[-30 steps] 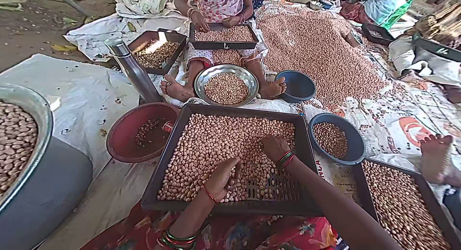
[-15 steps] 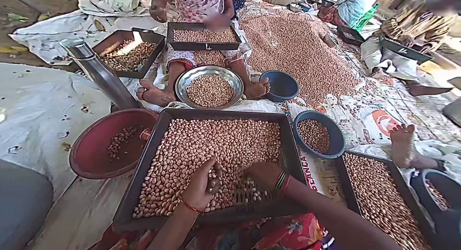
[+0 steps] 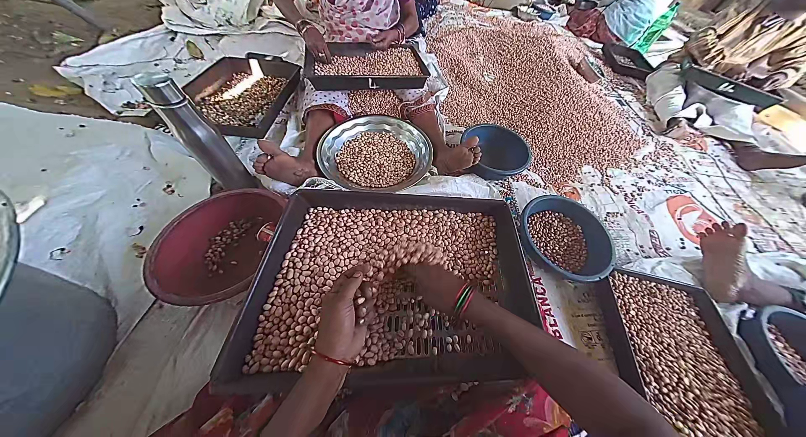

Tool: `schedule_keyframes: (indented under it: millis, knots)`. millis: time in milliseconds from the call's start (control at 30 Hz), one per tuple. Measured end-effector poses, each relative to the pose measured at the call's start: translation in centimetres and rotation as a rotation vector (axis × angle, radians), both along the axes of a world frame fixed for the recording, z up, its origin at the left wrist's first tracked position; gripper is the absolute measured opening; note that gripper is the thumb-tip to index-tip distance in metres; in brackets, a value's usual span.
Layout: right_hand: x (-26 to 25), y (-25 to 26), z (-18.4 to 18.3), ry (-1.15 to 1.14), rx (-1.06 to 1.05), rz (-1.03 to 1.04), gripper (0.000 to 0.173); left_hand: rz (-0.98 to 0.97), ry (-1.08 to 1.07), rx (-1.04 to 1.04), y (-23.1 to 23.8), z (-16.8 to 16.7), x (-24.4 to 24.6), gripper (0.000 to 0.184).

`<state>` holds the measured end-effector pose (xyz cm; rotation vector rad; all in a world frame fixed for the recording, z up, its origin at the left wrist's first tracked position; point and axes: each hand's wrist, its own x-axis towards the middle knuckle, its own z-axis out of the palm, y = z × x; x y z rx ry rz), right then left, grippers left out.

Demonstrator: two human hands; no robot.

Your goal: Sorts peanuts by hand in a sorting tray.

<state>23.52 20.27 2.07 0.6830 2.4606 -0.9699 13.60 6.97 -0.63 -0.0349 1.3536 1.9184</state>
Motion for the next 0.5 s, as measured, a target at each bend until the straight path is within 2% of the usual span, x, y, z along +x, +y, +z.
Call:
schedule_keyframes:
  millis: [67, 133, 233, 267, 333, 400, 500]
  knots:
    - [2.3, 3.0, 1.8, 0.019, 0.061, -0.137, 0.049, -0.028, -0.005, 0.005, 0.1, 0.1, 0.1, 0.031]
    - [5.1, 4.1, 2.9, 0.013, 0.033, -0.125, 0.045, -0.07, 0.011, -0.025, 0.3, 0.3, 0.2, 0.037]
    - [8.3, 3.6, 2.0, -0.165, -0.107, 0.173, 0.04, -0.167, 0.101, -0.094, 0.5, 0.4, 0.5, 0.034]
    - [8.7, 3.4, 1.3, -0.223, -0.093, 0.221, 0.039, -0.198, 0.14, -0.109, 0.6, 0.3, 0.5, 0.031]
    - [8.5, 3.7, 1.5, -0.26, 0.06, 0.098, 0.042, -0.253, 0.242, -0.153, 0.5, 0.0, 0.5, 0.024]
    - [7.7, 4.2, 2.2, -0.162, 0.211, -0.121, 0.043, -0.328, 0.419, -0.247, 0.3, -0.1, 0.4, 0.021]
    - [5.9, 3.8, 2.6, 0.033, 0.2, -0.17, 0.039, -0.613, 0.778, -0.586, 0.7, 1.7, -0.5, 0.028]
